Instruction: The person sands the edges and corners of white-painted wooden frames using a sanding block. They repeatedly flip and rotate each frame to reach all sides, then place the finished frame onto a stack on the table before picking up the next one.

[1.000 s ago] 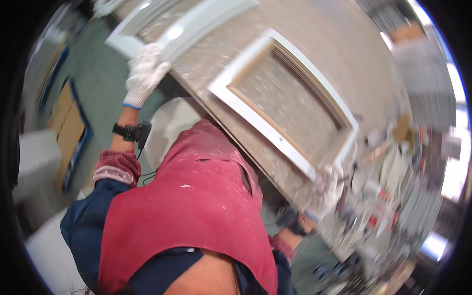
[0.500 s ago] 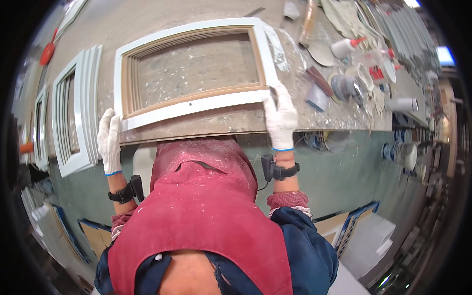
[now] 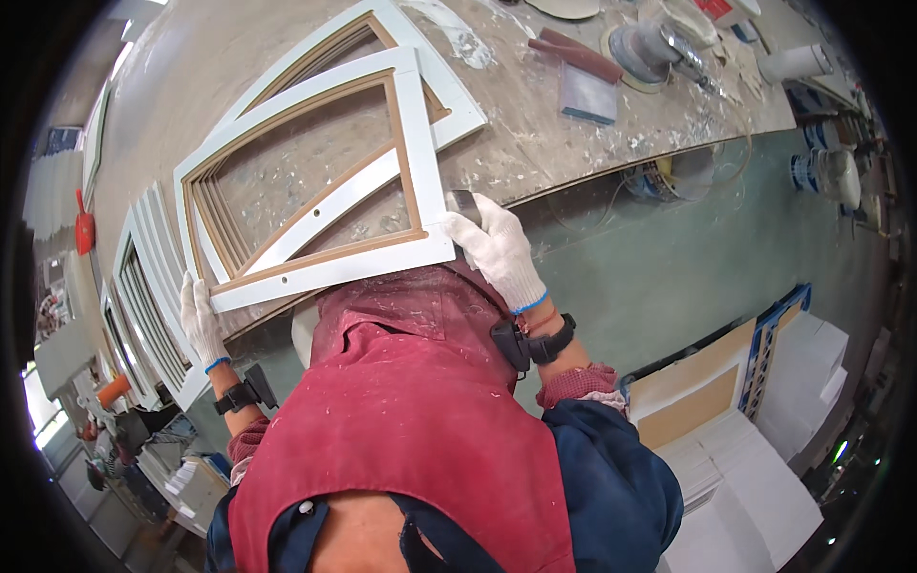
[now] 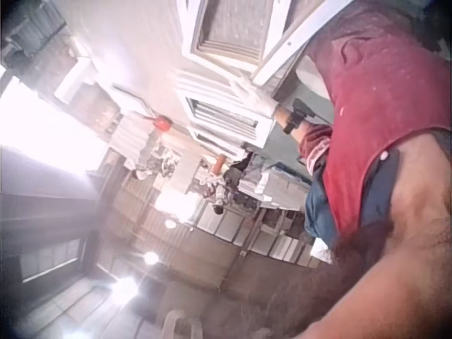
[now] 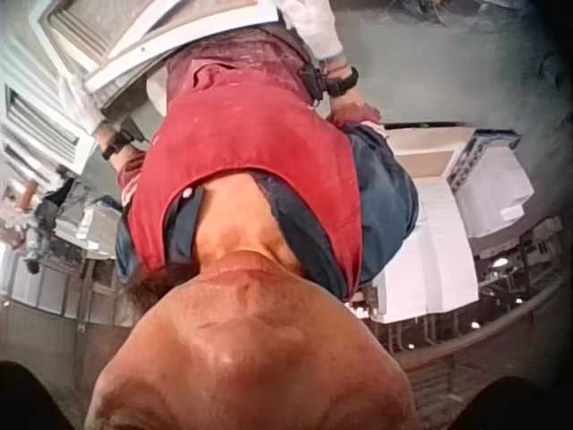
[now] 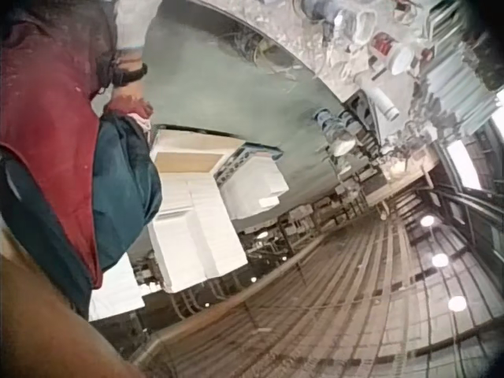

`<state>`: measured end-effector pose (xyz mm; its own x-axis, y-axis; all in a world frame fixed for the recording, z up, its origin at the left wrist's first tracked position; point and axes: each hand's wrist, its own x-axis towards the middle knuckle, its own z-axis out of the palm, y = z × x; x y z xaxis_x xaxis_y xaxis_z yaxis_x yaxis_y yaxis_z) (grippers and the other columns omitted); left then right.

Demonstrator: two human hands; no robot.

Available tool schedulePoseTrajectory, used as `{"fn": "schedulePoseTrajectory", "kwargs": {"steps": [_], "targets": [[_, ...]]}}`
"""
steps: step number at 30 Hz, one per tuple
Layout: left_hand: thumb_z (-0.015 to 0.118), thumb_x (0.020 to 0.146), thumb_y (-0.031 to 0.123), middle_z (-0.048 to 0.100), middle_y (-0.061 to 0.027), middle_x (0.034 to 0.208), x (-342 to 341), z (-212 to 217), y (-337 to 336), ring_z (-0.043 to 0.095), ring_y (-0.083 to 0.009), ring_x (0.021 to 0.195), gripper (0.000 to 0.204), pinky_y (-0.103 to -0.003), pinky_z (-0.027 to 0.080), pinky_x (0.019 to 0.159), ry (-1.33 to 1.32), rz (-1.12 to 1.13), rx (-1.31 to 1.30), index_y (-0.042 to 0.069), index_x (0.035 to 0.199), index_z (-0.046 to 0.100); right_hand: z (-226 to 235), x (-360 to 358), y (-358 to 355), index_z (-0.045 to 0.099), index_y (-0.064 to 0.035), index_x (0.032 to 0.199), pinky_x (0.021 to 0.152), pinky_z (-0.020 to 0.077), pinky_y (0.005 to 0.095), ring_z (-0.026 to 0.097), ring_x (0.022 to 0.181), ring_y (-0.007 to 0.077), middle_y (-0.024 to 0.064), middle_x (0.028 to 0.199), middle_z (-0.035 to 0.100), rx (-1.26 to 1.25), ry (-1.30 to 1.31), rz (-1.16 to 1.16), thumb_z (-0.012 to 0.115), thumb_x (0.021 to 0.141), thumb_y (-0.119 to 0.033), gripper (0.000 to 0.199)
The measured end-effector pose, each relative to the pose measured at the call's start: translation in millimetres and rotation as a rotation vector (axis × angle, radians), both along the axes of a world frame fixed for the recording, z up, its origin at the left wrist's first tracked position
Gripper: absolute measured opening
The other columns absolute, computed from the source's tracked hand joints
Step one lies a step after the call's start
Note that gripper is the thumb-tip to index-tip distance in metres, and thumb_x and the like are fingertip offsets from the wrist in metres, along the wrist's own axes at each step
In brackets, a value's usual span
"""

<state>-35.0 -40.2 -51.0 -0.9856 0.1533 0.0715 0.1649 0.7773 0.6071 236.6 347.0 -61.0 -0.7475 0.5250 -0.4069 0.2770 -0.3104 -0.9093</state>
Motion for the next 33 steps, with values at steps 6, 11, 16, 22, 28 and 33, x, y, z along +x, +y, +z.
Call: {"fn": "schedulePoseTrajectory", "kwargs": {"steps": [6, 11, 16, 22, 28, 33], "targets": [[0.054, 0.100, 0.032, 0.056, -0.0180, 0.137, -2, 8, 6, 0.055, -0.0240, 0.123, 0.053, -0.034, 0.041, 0.105, -0.041, 0.046, -0.051, -0.002, 0.140, 0.049, -2, -2, 9, 0.062, 0.0034, 0.117, 0.048, 0.0374, 0.0230, 0.044, 0.054, 0.0037, -0.0019, 0.068, 0.058, -0.058, -0.044, 0.116, 0.068, 0.092, -0.029, 0.041], [0.054, 0.100, 0.036, 0.057, -0.0185, 0.136, 3, 19, 15, 0.055, -0.0254, 0.123, 0.054, -0.034, 0.041, 0.104, -0.018, 0.060, -0.200, -0.001, 0.139, 0.050, -12, 0, 13, 0.064, 0.0019, 0.116, 0.064, 0.0473, 0.0265, 0.054, 0.067, 0.0096, 0.0056, 0.078, 0.065, 0.128, -0.109, 0.160, 0.069, 0.091, -0.029, 0.040], [0.053, 0.100, 0.038, 0.066, -0.0180, 0.121, -5, 16, 4, 0.061, -0.0285, 0.113, 0.048, -0.037, 0.044, 0.098, -0.043, 0.076, -0.360, -0.001, 0.126, 0.062, -27, 5, 11, 0.066, -0.0057, 0.118, 0.088, 0.0516, 0.0271, 0.065, 0.102, 0.0156, 0.0097, 0.106, 0.069, 0.348, 0.156, -0.052, 0.068, 0.090, -0.011, 0.028], [0.055, 0.098, 0.041, 0.070, -0.0096, 0.102, 2, 15, 9, 0.061, -0.0204, 0.093, 0.046, -0.034, 0.047, 0.088, -0.304, 0.335, -0.055, 0.000, 0.118, 0.067, -28, -9, 27, 0.067, -0.0142, 0.119, 0.092, 0.0543, 0.0341, 0.063, 0.114, 0.0279, 0.0114, 0.129, 0.061, 0.991, 0.380, 0.082, 0.073, 0.078, 0.003, 0.045], [0.056, 0.099, 0.034, 0.068, -0.0148, 0.114, -7, -11, -23, 0.061, -0.0220, 0.105, 0.044, -0.033, 0.044, 0.095, -0.168, 0.227, 0.145, -0.003, 0.120, 0.065, -33, -31, 32, 0.070, -0.0185, 0.115, 0.086, 0.0560, 0.0350, 0.065, 0.110, 0.0293, 0.0127, 0.130, 0.061, 1.150, 0.342, 0.181, 0.071, 0.072, -0.003, 0.047], [0.061, 0.095, 0.035, 0.065, -0.0204, 0.119, 6, 10, 0, 0.062, -0.0289, 0.110, 0.049, -0.039, 0.046, 0.095, 0.348, 0.139, -0.488, -0.003, 0.125, 0.060, -17, -30, 24, 0.072, -0.0118, 0.112, 0.091, 0.0551, 0.0356, 0.064, 0.113, 0.0332, 0.0181, 0.127, 0.062, 1.098, 0.396, 0.249, 0.077, 0.065, 0.002, 0.050]]}}
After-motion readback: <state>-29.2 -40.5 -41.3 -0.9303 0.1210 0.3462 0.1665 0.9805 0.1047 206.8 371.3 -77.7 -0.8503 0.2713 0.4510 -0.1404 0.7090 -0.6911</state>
